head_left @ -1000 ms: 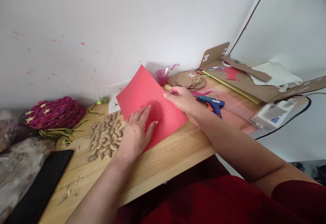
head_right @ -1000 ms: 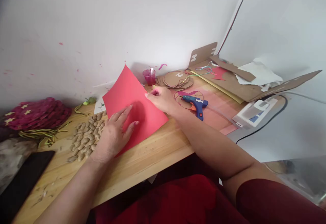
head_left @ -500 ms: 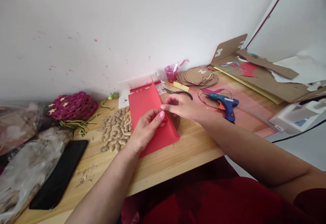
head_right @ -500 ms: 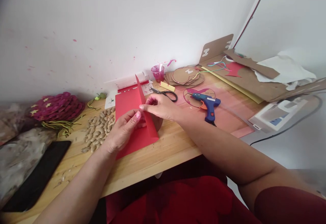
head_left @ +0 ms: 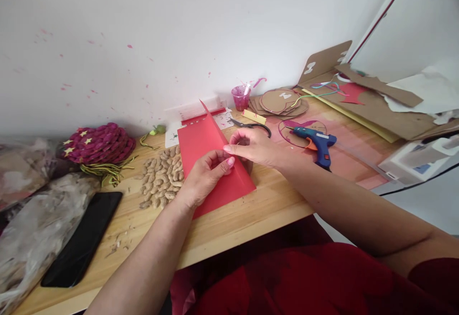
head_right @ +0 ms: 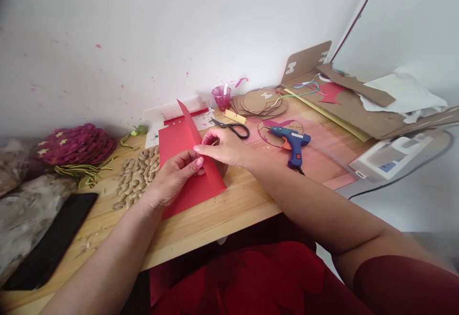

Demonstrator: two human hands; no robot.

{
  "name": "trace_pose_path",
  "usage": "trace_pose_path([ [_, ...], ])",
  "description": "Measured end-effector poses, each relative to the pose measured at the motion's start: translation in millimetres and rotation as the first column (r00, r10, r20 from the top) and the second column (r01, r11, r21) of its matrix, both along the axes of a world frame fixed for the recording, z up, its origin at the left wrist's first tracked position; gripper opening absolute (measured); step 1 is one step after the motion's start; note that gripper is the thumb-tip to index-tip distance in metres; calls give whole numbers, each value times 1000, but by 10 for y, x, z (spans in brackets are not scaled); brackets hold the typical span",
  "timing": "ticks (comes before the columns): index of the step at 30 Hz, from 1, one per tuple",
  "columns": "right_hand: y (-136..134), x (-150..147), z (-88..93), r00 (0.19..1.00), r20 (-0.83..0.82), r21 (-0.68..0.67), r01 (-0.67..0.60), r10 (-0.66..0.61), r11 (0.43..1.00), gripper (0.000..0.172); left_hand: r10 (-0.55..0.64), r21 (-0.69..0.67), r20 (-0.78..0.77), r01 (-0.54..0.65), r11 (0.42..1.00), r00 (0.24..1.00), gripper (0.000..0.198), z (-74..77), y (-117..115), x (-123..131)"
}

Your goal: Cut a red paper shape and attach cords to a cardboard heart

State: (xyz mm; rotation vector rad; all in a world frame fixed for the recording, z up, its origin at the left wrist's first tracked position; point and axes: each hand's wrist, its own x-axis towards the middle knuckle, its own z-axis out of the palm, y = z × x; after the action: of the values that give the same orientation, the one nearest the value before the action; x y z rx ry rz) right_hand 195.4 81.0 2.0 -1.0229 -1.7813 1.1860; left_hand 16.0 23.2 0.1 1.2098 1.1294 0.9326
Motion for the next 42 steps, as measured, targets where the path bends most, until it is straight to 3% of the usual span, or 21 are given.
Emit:
trace_pose_path([
  [21, -62, -32, 98, 999, -29, -178, 32, -38, 984, 32, -25, -40, 37, 26, 999, 999, 43, -59, 34, -47],
  [34, -52, -29, 80, 997, -77, -200, -15, 0, 980, 28, -27, -42, -21, 26, 999, 999, 41, -54, 35, -67],
  [42, -45, -32, 22, 1000, 19, -142, 3, 0, 990, 31, -43, -57, 13, 43, 997, 999, 40, -35, 25, -46],
])
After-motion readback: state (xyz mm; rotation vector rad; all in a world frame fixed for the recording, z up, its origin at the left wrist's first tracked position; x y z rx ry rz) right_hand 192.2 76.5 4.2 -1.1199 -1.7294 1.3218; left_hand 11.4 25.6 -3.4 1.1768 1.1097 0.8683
